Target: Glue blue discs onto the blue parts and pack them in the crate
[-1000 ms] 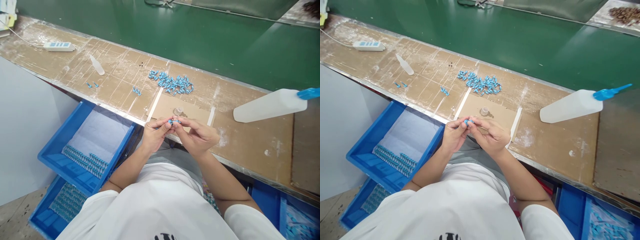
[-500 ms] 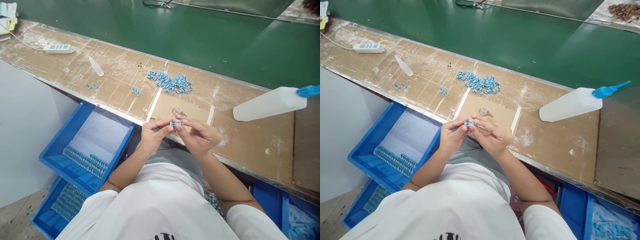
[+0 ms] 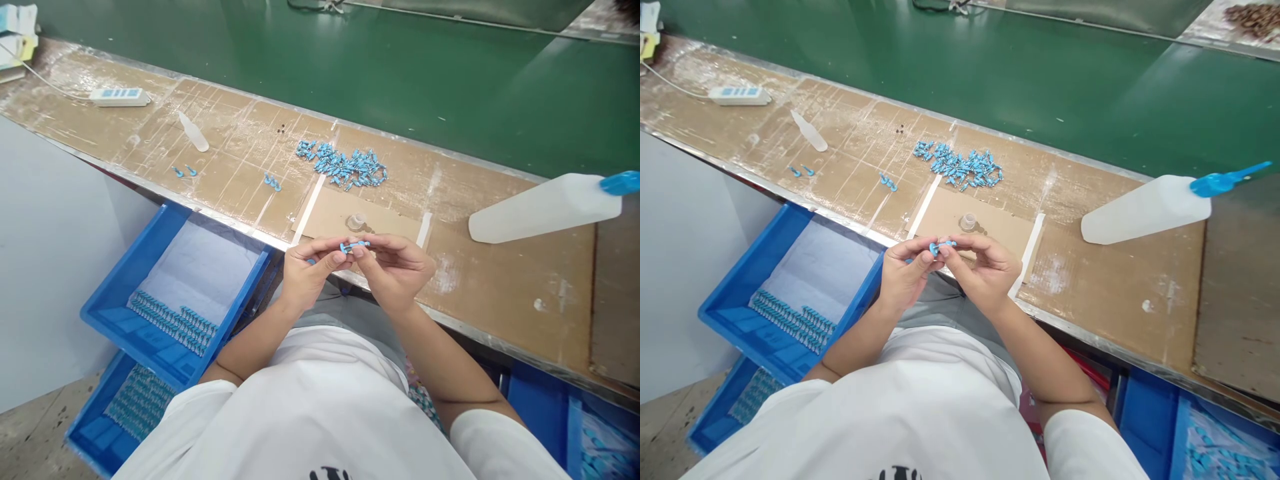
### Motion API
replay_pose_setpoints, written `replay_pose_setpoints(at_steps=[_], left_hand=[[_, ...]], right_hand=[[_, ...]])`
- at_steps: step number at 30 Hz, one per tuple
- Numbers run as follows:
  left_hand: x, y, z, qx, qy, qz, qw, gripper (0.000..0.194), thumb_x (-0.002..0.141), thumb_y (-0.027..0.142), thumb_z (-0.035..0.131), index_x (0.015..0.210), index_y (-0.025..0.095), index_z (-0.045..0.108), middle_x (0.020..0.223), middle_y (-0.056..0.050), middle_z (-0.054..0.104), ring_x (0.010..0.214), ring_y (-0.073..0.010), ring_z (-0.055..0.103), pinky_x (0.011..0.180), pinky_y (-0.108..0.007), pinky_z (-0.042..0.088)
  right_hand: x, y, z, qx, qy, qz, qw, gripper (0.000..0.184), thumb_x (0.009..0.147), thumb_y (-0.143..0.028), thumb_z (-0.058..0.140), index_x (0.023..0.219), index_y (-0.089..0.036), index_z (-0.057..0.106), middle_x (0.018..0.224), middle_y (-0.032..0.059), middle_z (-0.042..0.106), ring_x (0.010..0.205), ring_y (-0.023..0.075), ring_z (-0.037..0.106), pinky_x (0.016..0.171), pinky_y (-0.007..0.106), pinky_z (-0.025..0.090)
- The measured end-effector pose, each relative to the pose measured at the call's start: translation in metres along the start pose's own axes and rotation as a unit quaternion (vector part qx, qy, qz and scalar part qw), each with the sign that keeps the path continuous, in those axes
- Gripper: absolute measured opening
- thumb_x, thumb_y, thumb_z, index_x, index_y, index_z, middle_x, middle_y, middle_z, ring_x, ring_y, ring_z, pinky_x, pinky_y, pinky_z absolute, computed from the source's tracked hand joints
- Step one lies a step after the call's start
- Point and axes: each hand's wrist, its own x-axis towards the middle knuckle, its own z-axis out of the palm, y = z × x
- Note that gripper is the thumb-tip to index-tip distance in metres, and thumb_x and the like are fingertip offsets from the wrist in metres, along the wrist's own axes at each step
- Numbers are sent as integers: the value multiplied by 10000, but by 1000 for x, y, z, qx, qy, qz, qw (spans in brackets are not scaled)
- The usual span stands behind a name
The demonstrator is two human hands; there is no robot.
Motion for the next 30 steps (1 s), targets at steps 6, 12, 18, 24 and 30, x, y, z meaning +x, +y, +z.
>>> replay_pose_setpoints(at_steps=[6,12,18,24,30], left_hand=[[0,-1,-2,4,-27,2,1000,303,629,386,867,879,231,792,919,-35,783,733,-133,731,709,-225,604],[1,-3,-5,-5,-23,-19,1000,279,621,362,876,852,233,788,916,-30,786,725,-124,733,697,-208,604],[1,-7,-4,-62,-39,-16,997,223,591,278,895,760,201,770,796,-6,768,625,-88,710,592,-149,583],[-4,-6,-3,-47,-61,-7,997,192,612,286,885,745,209,769,805,-3,763,633,-94,708,571,-162,586],[-8,-4,-3,-65,-83,-1,994,171,622,245,879,734,204,755,715,8,734,592,-98,699,538,-171,584]], right_hand=[[1,-4,3,26,5,21,999,206,732,-194,810,918,-231,728,838,14,764,722,163,736,672,282,635],[1,0,0,31,-15,33,999,226,721,-227,817,930,-238,734,842,18,766,700,173,730,659,312,634],[5,-2,-6,38,-52,50,997,268,688,-232,837,942,-248,753,743,3,754,653,174,717,665,332,628],[12,-10,-6,59,-83,61,993,249,661,-287,842,886,-225,754,662,13,724,607,172,694,646,330,620],[14,-12,-7,97,-117,49,987,243,663,-200,826,893,-244,761,686,13,729,596,161,677,550,281,580]])
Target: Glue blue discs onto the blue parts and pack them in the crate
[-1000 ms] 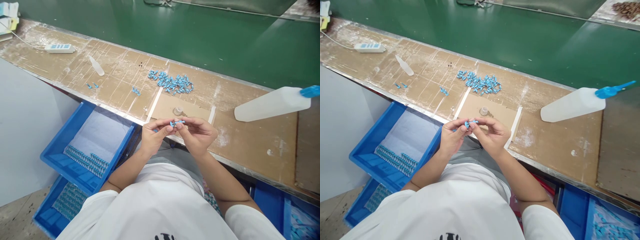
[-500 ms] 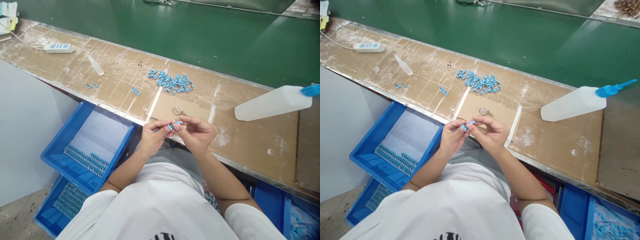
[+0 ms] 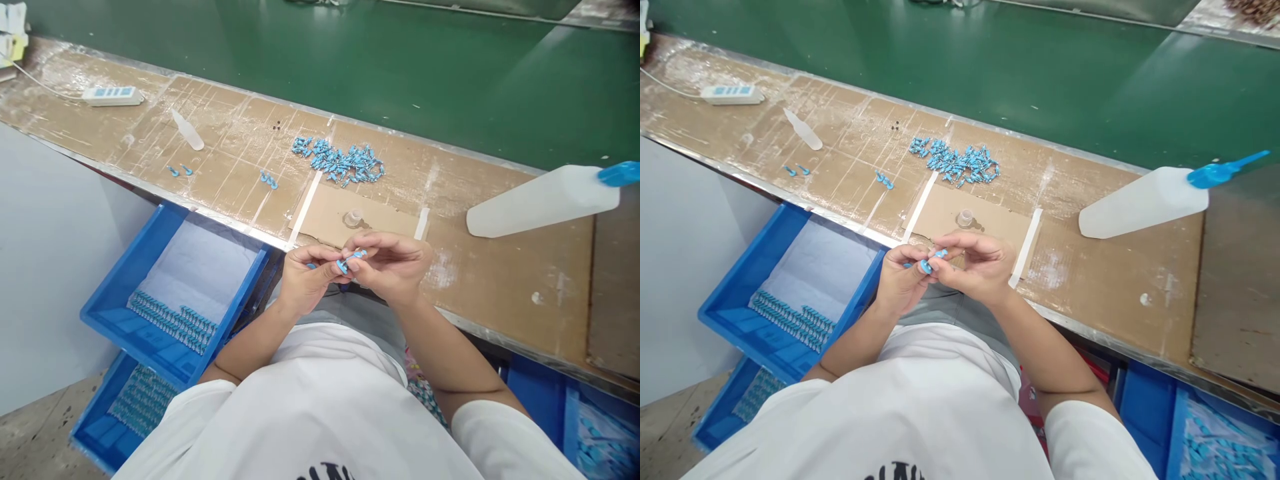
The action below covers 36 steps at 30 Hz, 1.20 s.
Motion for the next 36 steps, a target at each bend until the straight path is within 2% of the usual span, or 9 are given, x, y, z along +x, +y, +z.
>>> replay_pose_setpoints(at_steps=[5,12,17,24,36], left_hand=[[-4,3,6,10,8,18,1000,200,596,250,891,705,190,734,704,7,729,566,-103,687,480,-169,566],[-7,6,9,25,12,52,998,169,609,238,883,689,209,738,690,19,725,567,-107,683,470,-182,564],[-9,9,9,59,-7,82,995,143,649,240,864,745,232,757,745,11,736,596,-97,679,522,-193,568],[-9,10,5,91,-22,120,988,152,678,233,847,805,263,769,805,10,744,638,-104,692,545,-204,571],[-9,9,3,102,4,85,991,191,630,300,874,761,230,753,775,0,738,586,-95,661,503,-197,543]], right_hand=[[1,-2,-1,9,-23,-12,1000,205,662,-226,829,854,-234,759,703,28,728,608,166,668,558,294,570],[6,-5,2,1,-36,-80,996,222,661,-206,832,870,-241,766,671,29,724,617,172,682,567,295,574],[7,-7,-2,-19,-39,-71,997,269,665,-231,840,927,-245,776,761,53,752,649,191,702,569,307,587],[4,-6,0,5,-29,-79,996,313,697,-206,830,997,-264,764,803,43,760,676,193,717,606,313,601],[3,-6,1,-1,-27,-87,996,242,712,-209,816,943,-255,765,782,50,754,680,198,713,622,333,602]])
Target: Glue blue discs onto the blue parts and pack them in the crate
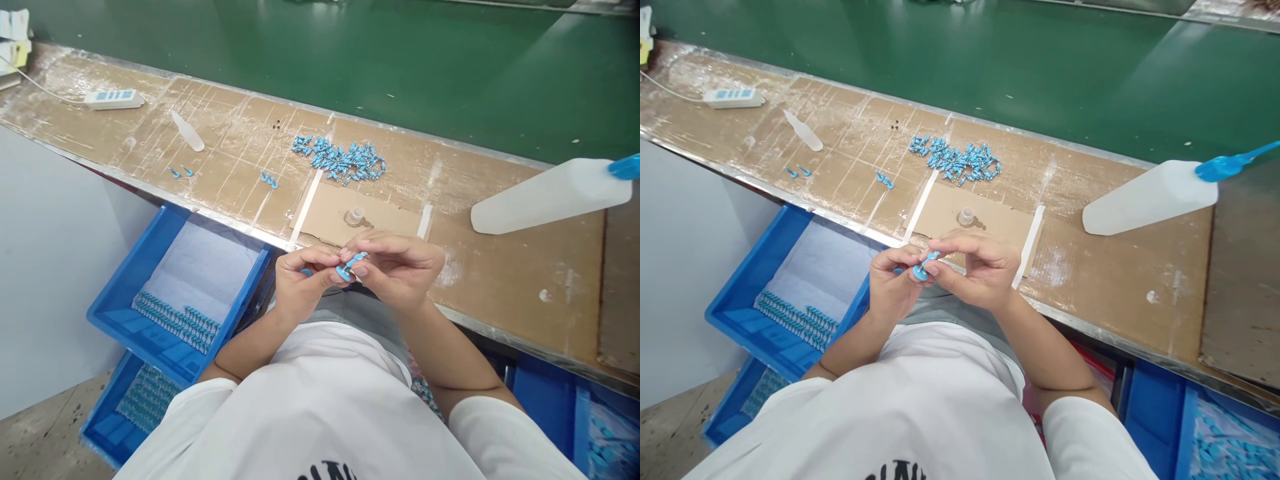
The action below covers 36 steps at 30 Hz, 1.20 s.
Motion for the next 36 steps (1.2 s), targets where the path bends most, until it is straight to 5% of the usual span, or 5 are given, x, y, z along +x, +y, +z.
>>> replay_pose_setpoints(at_steps=[11,24,31,36], left_hand=[[1,2,2,-22,14,-31,999,196,614,289,884,745,215,759,726,-3,734,580,-111,685,522,-200,559],[4,-3,1,-45,41,-79,995,264,567,357,900,659,185,722,636,19,703,493,-73,624,468,-173,527],[1,-4,-7,-64,71,-94,991,300,559,349,907,729,178,729,691,1,726,601,-106,695,582,-190,573],[-2,-1,-32,-110,124,-139,976,305,785,414,743,887,126,752,851,-80,762,719,-124,725,663,-190,586]], right_hand=[[-2,-6,5,-27,53,79,995,189,730,-260,809,911,-233,759,758,42,752,633,186,709,603,322,616],[-3,-5,8,-81,56,75,992,463,652,-266,853,1097,-253,724,637,-26,690,564,162,663,644,343,609],[5,0,21,-90,68,95,989,266,723,-295,802,972,-234,732,698,2,694,595,137,655,680,299,595],[23,20,37,-127,101,82,983,256,789,-371,752,1004,-242,703,769,18,696,680,149,676,669,275,573]])
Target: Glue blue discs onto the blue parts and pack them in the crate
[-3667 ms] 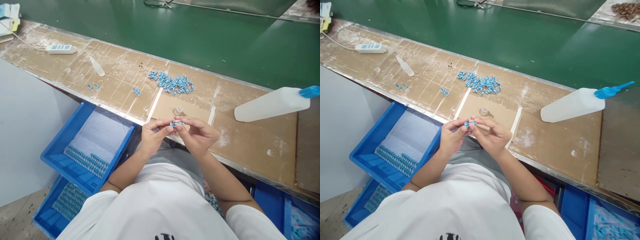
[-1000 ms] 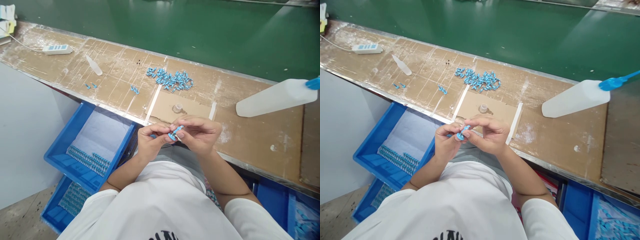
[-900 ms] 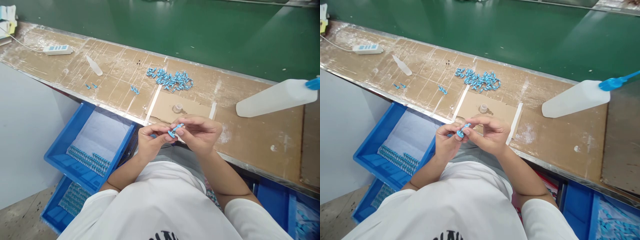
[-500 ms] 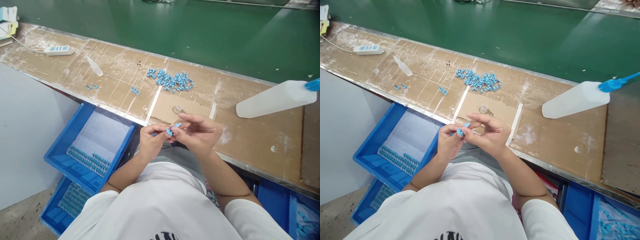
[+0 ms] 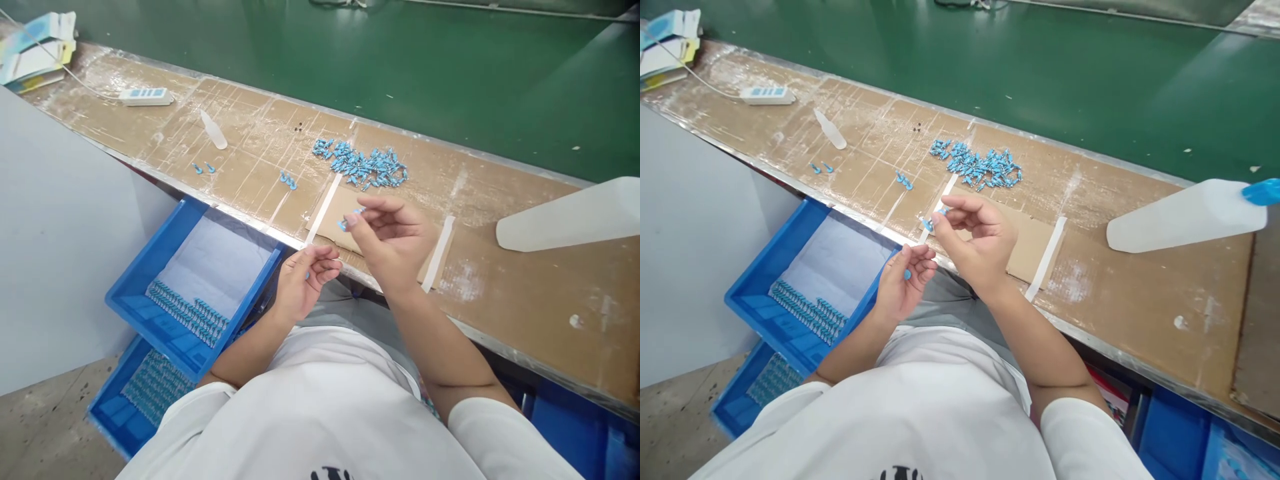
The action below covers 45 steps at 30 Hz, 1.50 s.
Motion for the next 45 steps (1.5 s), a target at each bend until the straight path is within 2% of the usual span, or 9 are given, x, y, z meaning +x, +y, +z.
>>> replay_pose_setpoints(at_steps=[5,10,13,19,27,32,36,42,45], left_hand=[[10,16,-32,-79,101,-20,992,368,915,318,474,941,65,741,951,-146,760,851,-147,730,804,-223,578],[16,26,-54,-130,134,-3,982,372,868,283,476,1038,57,717,995,-157,753,948,-171,720,901,-261,557],[15,30,-60,-150,137,-3,979,386,857,275,479,1083,56,702,999,-155,752,946,-171,721,898,-263,557],[15,37,-61,-168,133,0,977,384,853,288,478,1062,61,707,994,-154,752,957,-182,718,917,-285,549],[17,35,-62,-183,98,4,978,386,847,319,486,1026,64,713,1066,-171,736,1077,-227,684,986,-336,512],[18,35,-51,-156,40,11,987,424,876,375,456,1075,84,692,1204,-176,691,1189,-256,627,1020,-364,474],[19,26,-40,-132,0,18,991,451,897,400,423,1049,76,696,1172,-170,702,1157,-253,639,1040,-355,444],[15,7,-31,-77,77,19,994,326,864,305,459,870,103,715,924,-104,736,938,-187,684,889,-286,493],[9,3,-30,-68,51,17,996,317,871,322,476,883,132,730,945,-85,720,953,-187,664,844,-290,506]], right_hand=[[23,42,39,-222,-90,-99,966,366,862,-398,641,1183,-224,664,948,59,743,797,178,689,817,304,532],[53,85,78,-430,-168,-40,886,448,930,-356,493,1339,-192,570,1015,97,750,921,254,695,848,362,496],[64,105,90,-473,-184,-22,861,446,912,-343,515,1323,-179,576,1014,112,752,974,297,685,851,394,490],[67,127,95,-471,-192,-15,861,407,903,-339,520,1269,-178,596,1045,99,751,991,281,684,867,396,488],[27,87,70,-382,-144,-88,909,338,917,-386,532,1144,-177,671,980,96,749,836,214,697,820,335,503],[-43,49,48,-222,-269,-170,922,271,871,-325,654,1114,-206,676,1014,69,742,848,180,684,787,300,526],[-64,46,43,-177,-290,-108,934,212,894,-268,638,1096,-221,679,1051,73,724,958,197,658,854,347,529],[-70,42,32,-107,-305,-10,946,93,880,-266,644,937,-229,707,941,57,709,861,190,637,786,355,524],[-73,36,24,-46,-294,116,948,103,845,-313,696,899,-227,717,877,38,716,762,168,618,713,328,502]])
